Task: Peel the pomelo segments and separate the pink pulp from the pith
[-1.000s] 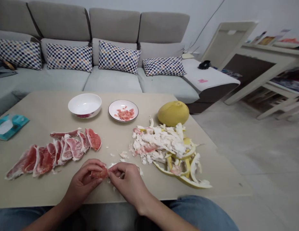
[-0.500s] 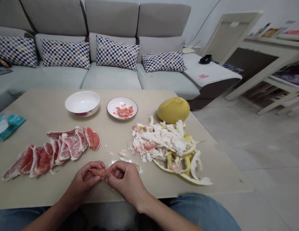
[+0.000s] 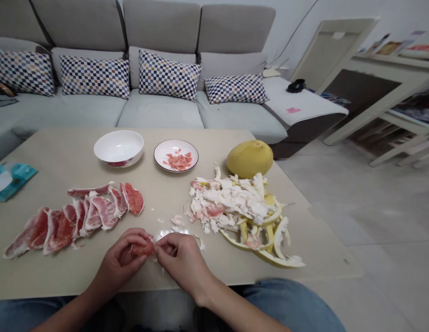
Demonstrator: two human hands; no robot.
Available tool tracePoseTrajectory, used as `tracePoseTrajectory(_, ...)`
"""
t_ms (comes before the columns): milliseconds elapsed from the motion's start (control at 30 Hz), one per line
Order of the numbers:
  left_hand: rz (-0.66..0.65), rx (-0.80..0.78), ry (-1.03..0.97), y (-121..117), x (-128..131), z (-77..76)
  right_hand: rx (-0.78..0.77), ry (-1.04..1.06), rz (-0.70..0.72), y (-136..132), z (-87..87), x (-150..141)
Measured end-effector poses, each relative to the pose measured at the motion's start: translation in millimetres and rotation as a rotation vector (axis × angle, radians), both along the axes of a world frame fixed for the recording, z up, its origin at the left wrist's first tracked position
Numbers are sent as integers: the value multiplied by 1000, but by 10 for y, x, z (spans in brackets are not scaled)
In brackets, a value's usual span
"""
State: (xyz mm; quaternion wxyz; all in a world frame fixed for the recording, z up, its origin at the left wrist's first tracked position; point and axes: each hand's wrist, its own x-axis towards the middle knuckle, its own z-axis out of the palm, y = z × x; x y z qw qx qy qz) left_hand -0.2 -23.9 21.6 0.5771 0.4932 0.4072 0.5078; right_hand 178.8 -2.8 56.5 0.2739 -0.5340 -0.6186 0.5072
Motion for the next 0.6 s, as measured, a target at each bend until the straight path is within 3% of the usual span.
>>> tracePoseTrajectory(133,-5,-46,-42,-29,27,7,151,-94,6,-15,-20,-3)
tracePoseTrajectory(300,23,-335,-139,-35,70,72,499,-286,18,-61,-101,-31)
tracePoseTrajectory(400,-9,-402,-131,-25,75,99,640,-361,43,-90,-150,-46)
tracePoseTrajectory(533,-38,-376,-155,-18,66,97,698,-346,22,-46,-105,-9)
tracePoseTrajectory(600,-53,-362,-179,-20,58,90,621,-297,-9,22,-23,43)
